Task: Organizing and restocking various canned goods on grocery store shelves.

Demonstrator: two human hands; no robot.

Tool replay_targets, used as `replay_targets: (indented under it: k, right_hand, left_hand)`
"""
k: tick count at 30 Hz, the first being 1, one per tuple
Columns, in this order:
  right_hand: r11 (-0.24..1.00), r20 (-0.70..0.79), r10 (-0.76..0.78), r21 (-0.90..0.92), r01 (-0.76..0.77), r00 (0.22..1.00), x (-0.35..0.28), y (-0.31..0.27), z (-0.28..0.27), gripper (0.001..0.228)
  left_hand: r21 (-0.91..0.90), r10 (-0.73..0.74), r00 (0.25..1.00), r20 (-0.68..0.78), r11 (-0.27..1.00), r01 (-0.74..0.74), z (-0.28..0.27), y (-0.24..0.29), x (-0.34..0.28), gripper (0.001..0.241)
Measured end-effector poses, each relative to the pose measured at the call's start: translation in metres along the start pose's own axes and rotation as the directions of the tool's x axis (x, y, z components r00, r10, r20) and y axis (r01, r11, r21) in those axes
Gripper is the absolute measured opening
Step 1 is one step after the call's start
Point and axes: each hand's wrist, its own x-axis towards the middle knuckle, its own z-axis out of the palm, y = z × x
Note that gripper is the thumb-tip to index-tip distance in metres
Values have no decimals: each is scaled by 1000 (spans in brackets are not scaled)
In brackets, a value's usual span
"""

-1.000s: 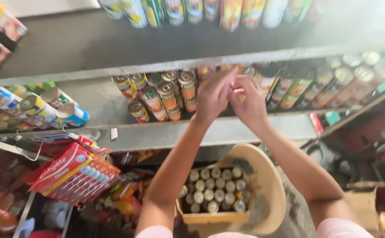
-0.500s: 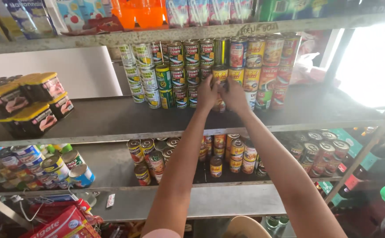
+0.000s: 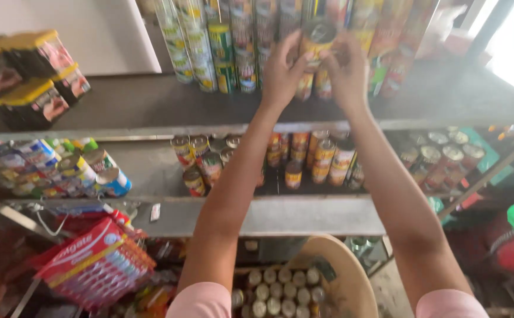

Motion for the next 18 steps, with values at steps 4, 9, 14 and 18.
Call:
replay_targets:
  k: [4,9,14,18]
  right_hand:
    - [927,178,277,208,-311,944,-74,-95,-35,58]
    - [888,292,389,134,-441,874,-175,-84,-50,46]
    - [868,334,425,114,-484,841,-228,7,-16,53]
    - [926,305,350,31,-377,886,-238,80,8,53]
  left_hand:
    - [0,-46,992,120,999,46,-26,84,-61,49]
    - [-24,-251,930,270,963,267,-34,92,-170,51]
    - [54,-384,904,187,923,381,-19,20,-243,49]
    - [183,-434,894,110,893,411,-3,-47,-255,51]
